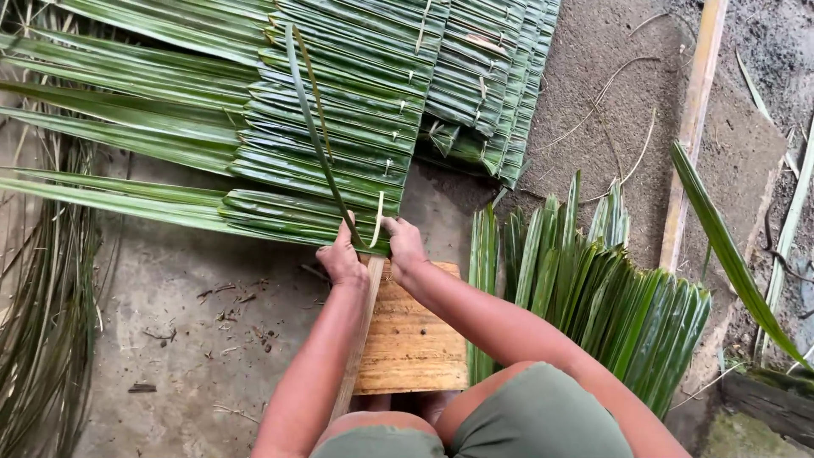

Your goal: Weaving palm leaves onto a wooden lath to create a thatched roof panel.

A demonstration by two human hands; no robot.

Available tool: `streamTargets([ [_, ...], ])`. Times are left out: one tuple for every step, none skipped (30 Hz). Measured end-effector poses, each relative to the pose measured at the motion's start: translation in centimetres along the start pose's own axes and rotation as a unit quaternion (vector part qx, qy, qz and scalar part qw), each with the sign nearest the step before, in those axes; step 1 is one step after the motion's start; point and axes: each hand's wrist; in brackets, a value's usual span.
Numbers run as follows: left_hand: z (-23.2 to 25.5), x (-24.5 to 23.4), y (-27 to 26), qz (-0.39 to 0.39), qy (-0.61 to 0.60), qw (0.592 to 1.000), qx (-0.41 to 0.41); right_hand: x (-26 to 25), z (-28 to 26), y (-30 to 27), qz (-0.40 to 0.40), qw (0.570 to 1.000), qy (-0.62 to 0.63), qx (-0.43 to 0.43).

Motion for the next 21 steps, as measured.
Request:
streamTargets([
  [1.1, 0.5, -1.1, 0.000, 0.001, 1.000, 0.001, -0.3, 0.2, 0.4, 0.000, 1.000, 0.001, 0.000],
  [2.3, 1.0, -2.2, -0.003, -0.006, 1.000, 0.002, -0.6, 0.5, 0.9, 0.011, 1.000, -0.020, -0.010],
  [3.5, 1.7, -3.3, -0.007, -0.014, 1.000, 0.003, -0.8, 0.6, 1.4, 0.021, 0.999, -0.042, -0.021],
  [2.6, 1.2, -2.5, -0.009, -0.014, 1.000, 0.004, 0.0, -0.8, -0.6, 0.021, 0.999, -0.040, -0.021],
  [1.6, 0.9, -1.7, -0.005, -0.004, 1.000, -0.005, 0.8, -2.2, -2.5, 0.025, 0.998, -0.052, -0.032],
  [0.7, 0.5, -0.9, -0.001, 0.006, 1.000, -0.015, 1.6, -3.6, -4.3, 0.030, 0.997, -0.064, -0.042],
  [1.1, 1.0, -1.4, -0.002, 0.006, 1.000, -0.015, 0.9, -2.9, -3.2, 0.030, 0.997, -0.063, -0.043],
  [1.6, 1.5, -1.8, -0.007, -0.005, 1.000, -0.010, 0.3, -2.3, -2.0, 0.038, 0.997, -0.054, -0.047],
  [2.1, 1.7, -2.3, -0.008, -0.016, 1.000, -0.006, -0.4, -1.4, -1.0, 0.046, 0.997, -0.046, -0.050],
  [1.8, 1.3, -2.1, -0.006, -0.016, 1.000, -0.006, -1.0, -1.2, -1.1, 0.046, 0.997, -0.047, -0.049],
  [1.5, 1.2, -1.9, 0.002, -0.002, 1.000, -0.003, -1.5, -1.3, -1.0, 0.026, 0.998, -0.032, -0.038],
  [1.2, 1.1, -1.7, 0.011, 0.011, 1.000, 0.000, -2.1, -1.3, -1.0, 0.006, 0.999, -0.016, -0.027],
  [1.5, 1.1, -2.0, 0.011, 0.011, 1.000, -0.001, -2.8, -1.7, -1.4, 0.006, 0.999, -0.016, -0.028],
  [1.7, 1.2, -2.3, 0.014, 0.012, 1.000, -0.005, -3.4, -2.2, -1.8, -0.001, 0.999, -0.016, -0.028],
  [2.0, 1.2, -2.6, 0.019, 0.014, 1.000, -0.010, -4.2, -2.6, -2.2, -0.008, 0.999, -0.015, -0.028],
  [0.5, 0.4, -0.9, 0.019, 0.013, 1.000, -0.011, -4.7, -2.4, -2.7, -0.008, 0.999, -0.016, -0.029],
  [-1.1, -0.5, 0.7, 0.021, 0.018, 1.000, -0.014, -5.3, -2.0, -3.2, -0.034, 0.999, -0.026, -0.027],
  [-2.6, -1.4, 2.3, 0.023, 0.024, 0.999, -0.017, -5.8, -1.6, -3.7, -0.059, 0.997, -0.036, -0.025],
  [-1.0, -0.3, 0.6, 0.023, 0.025, 0.999, -0.018, -5.6, -1.1, -4.3, -0.057, 0.997, -0.036, -0.024],
  [0.6, 0.8, -1.1, 0.031, 0.032, 0.999, -0.029, -5.5, -0.5, -4.9, -0.079, 0.995, -0.051, -0.029],
  [2.2, 1.6, -2.8, 0.041, 0.039, 0.998, -0.038, -5.3, 0.3, -5.8, -0.101, 0.992, -0.067, -0.031],
])
Point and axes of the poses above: each hand's wrist, its own y-axis towards the middle knuckle, its own x-axis out of the palm, z = x × y, and after that the axes turned 4 degrees about -y, right-handed
